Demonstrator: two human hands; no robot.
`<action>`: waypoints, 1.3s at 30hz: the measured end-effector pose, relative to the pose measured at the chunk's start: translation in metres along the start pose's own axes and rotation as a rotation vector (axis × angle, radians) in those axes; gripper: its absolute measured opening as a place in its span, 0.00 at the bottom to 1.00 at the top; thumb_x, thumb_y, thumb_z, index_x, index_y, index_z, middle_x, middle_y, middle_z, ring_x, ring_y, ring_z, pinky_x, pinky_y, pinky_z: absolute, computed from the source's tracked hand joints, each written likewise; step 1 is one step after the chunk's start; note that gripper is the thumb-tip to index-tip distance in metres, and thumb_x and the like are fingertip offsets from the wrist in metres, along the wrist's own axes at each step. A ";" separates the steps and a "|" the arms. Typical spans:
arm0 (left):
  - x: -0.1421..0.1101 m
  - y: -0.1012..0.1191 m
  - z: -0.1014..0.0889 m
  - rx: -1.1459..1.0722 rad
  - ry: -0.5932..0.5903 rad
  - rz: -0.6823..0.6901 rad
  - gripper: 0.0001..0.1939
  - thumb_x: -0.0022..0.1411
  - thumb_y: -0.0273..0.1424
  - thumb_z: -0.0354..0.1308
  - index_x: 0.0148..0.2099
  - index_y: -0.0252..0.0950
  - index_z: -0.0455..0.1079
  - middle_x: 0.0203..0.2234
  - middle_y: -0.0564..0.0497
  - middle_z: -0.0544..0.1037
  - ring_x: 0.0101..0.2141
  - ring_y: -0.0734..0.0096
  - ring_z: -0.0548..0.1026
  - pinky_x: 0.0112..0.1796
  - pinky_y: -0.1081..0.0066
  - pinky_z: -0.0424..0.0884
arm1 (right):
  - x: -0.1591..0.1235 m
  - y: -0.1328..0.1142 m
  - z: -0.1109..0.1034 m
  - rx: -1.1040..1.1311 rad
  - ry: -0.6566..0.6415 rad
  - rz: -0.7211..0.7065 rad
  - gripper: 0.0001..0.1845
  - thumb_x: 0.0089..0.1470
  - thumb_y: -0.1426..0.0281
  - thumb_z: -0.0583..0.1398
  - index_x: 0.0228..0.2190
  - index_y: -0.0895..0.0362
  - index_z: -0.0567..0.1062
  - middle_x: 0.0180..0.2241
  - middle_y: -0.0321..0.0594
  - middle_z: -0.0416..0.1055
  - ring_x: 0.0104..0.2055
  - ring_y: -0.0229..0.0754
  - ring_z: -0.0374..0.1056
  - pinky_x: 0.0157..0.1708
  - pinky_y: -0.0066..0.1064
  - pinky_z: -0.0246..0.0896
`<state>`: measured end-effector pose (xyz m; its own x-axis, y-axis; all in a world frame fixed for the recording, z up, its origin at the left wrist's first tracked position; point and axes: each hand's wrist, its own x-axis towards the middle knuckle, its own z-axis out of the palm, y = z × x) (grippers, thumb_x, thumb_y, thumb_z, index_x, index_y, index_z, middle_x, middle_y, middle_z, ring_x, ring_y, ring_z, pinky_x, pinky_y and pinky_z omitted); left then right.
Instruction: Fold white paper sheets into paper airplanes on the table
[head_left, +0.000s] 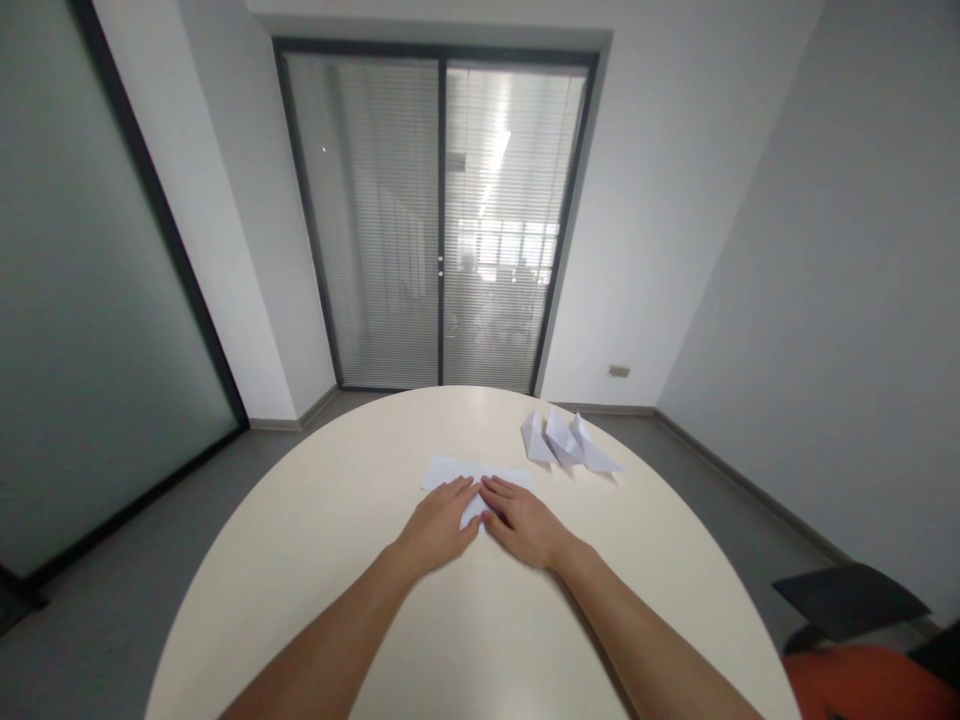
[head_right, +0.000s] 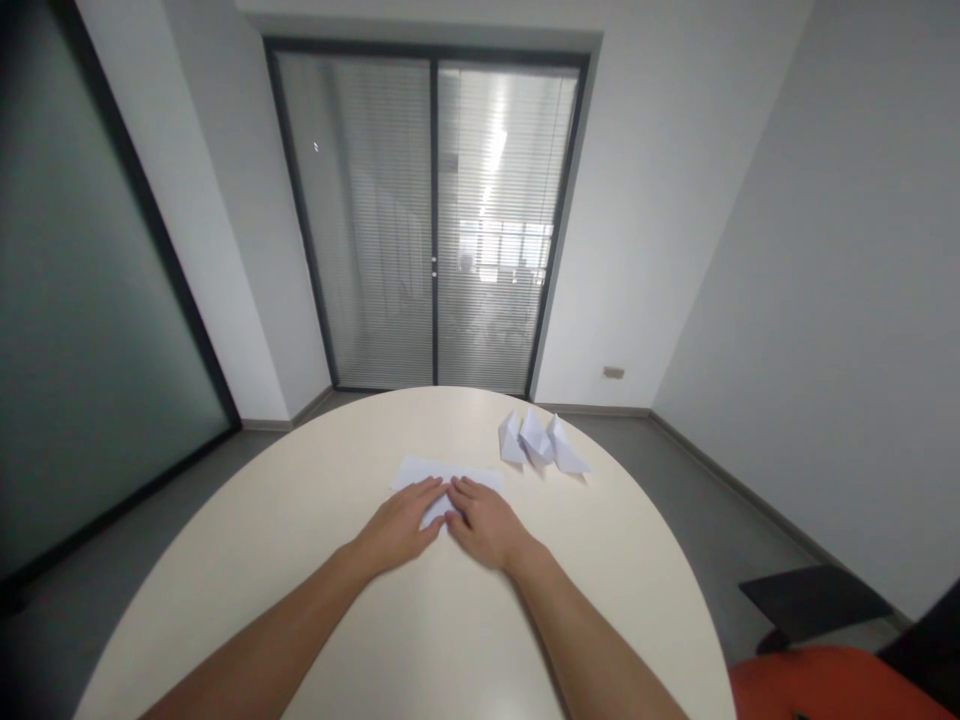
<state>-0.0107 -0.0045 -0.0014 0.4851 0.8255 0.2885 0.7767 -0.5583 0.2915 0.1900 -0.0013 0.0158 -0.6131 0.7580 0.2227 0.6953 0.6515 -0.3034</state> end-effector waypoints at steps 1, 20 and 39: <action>0.000 0.000 0.001 0.006 -0.019 -0.011 0.26 0.68 0.36 0.48 0.66 0.36 0.60 0.64 0.43 0.64 0.64 0.59 0.61 0.64 0.58 0.55 | -0.001 0.002 0.002 -0.007 -0.025 0.052 0.30 0.65 0.62 0.49 0.64 0.62 0.60 0.66 0.52 0.55 0.69 0.50 0.50 0.67 0.45 0.45; -0.001 0.002 -0.005 0.063 -0.074 -0.069 0.27 0.69 0.37 0.46 0.67 0.35 0.60 0.66 0.43 0.60 0.66 0.53 0.56 0.64 0.52 0.52 | -0.004 0.008 0.003 0.002 -0.116 0.159 0.33 0.67 0.53 0.44 0.67 0.53 0.53 0.69 0.46 0.46 0.72 0.52 0.39 0.67 0.55 0.31; -0.010 0.001 -0.017 0.017 -0.168 -0.015 0.31 0.67 0.49 0.49 0.68 0.47 0.58 0.68 0.52 0.55 0.67 0.39 0.48 0.63 0.40 0.49 | -0.008 0.011 -0.003 -0.034 -0.132 0.314 0.41 0.64 0.46 0.43 0.68 0.58 0.50 0.71 0.50 0.39 0.72 0.57 0.32 0.67 0.58 0.27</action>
<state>-0.0220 -0.0151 0.0119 0.5328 0.8365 0.1277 0.7902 -0.5459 0.2785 0.2037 0.0002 0.0136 -0.4084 0.9128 0.0012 0.8687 0.3891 -0.3065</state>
